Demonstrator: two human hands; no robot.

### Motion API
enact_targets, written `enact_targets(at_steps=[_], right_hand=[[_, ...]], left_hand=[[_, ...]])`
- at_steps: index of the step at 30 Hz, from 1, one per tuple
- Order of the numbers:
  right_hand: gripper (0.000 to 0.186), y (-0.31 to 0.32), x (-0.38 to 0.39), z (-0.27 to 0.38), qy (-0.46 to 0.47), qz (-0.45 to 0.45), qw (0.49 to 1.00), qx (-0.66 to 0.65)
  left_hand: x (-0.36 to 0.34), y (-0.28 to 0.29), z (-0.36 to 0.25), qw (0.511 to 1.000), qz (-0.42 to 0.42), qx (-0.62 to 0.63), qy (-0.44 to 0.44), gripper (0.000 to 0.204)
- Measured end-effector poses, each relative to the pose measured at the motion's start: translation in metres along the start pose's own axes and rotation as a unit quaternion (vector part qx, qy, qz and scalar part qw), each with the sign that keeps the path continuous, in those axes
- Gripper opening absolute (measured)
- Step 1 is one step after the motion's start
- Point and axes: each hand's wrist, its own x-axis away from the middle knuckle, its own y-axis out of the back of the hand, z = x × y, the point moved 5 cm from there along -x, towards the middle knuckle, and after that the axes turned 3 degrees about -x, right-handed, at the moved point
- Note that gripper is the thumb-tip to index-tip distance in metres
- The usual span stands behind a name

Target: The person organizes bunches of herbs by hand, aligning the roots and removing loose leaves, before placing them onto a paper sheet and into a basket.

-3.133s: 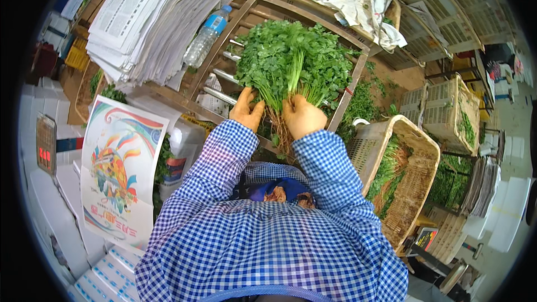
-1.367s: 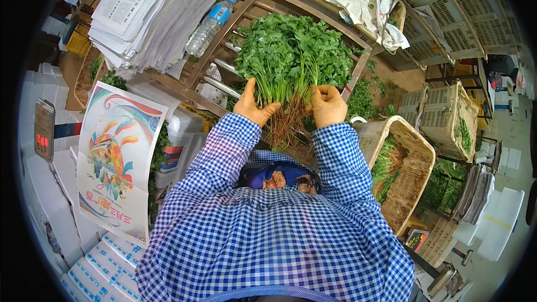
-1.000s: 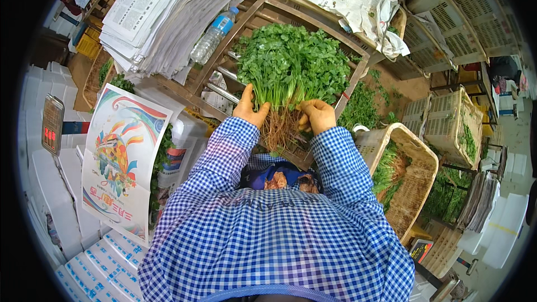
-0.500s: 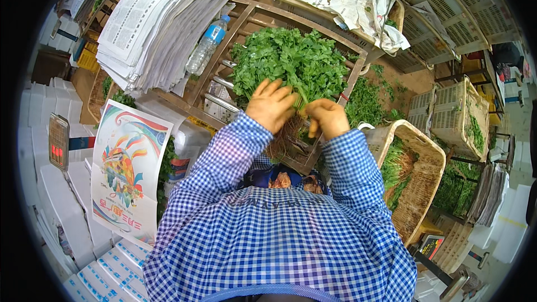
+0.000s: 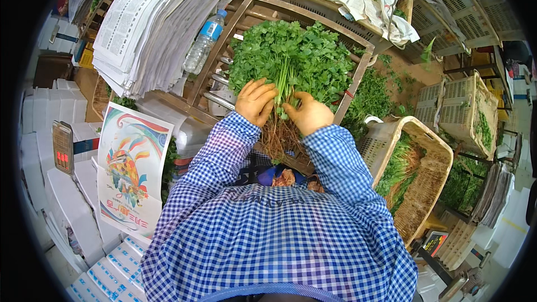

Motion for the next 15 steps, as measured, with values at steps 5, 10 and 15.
enact_targets(at_steps=[5, 10, 15], right_hand=[[0.032, -0.018, -0.006, 0.002, 0.061, -0.078, 0.988, 0.123], [0.025, -0.014, -0.002, -0.002, 0.076, -0.178, 0.974, 0.117], [0.028, -0.012, 0.011, -0.011, -0.047, -0.024, 0.995, -0.085]], left_hand=[[-0.003, 0.003, -0.001, 1.000, -0.027, 0.004, -0.001, 0.023], [-0.001, 0.005, 0.002, 0.999, -0.035, 0.018, 0.020, 0.027], [0.005, 0.005, 0.006, 0.997, -0.040, 0.030, 0.051, 0.038]])
